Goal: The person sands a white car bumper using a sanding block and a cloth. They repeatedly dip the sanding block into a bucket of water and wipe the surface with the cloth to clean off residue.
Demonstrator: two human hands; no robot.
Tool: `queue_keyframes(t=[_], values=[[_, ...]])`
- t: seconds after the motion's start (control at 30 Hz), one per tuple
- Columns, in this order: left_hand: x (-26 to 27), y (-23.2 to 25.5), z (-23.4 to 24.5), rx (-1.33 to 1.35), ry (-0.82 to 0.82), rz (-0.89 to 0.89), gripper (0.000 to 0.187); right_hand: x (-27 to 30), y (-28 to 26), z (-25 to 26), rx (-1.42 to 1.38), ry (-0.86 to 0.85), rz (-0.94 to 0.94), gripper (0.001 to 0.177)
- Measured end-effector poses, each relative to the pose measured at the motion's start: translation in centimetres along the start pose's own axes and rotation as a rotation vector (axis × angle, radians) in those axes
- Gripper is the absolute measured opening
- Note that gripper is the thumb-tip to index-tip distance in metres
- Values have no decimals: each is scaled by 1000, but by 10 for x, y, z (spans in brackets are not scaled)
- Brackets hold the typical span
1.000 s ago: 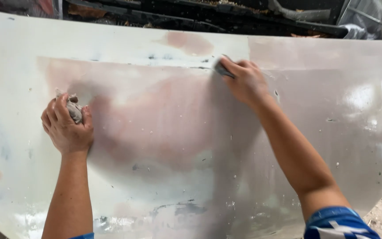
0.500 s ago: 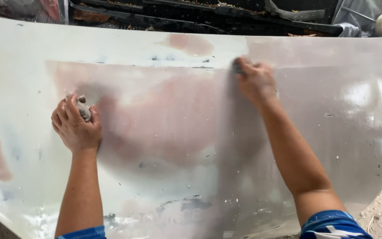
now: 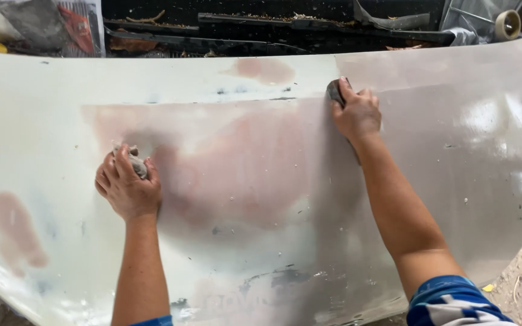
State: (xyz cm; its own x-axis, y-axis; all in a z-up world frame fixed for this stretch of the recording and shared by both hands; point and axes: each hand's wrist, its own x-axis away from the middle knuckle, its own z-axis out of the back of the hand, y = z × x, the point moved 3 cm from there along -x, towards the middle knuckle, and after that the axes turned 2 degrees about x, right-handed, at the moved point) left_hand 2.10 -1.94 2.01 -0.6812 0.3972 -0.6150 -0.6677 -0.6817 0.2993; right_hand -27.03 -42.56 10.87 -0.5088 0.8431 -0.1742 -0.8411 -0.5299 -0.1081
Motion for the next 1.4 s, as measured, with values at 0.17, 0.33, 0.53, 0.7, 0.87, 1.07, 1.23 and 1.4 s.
queue_keyframes(t=[0.17,0.33,0.53,0.7,0.87,1.07,1.23,1.4], values=[[1,-6,3,-23,17,-26,52,3,-66,-23,-80,134,43,59],[4,-4,0,56,18,-54,53,12,-64,1,-145,78,130,55],[-3,-1,1,12,16,-31,52,-2,-9,-24,11,82,8,60],[3,1,4,-30,-1,-45,55,12,-103,-37,-83,119,101,58],[-3,3,8,9,-33,-18,53,13,-49,-3,-31,22,126,53],[-4,1,2,-43,-17,-24,56,4,-64,-35,56,81,-13,60],[-1,1,11,-8,15,-64,50,15,-93,-14,-55,78,183,57],[-6,8,11,8,42,-26,56,-12,-5,-9,0,113,155,56]])
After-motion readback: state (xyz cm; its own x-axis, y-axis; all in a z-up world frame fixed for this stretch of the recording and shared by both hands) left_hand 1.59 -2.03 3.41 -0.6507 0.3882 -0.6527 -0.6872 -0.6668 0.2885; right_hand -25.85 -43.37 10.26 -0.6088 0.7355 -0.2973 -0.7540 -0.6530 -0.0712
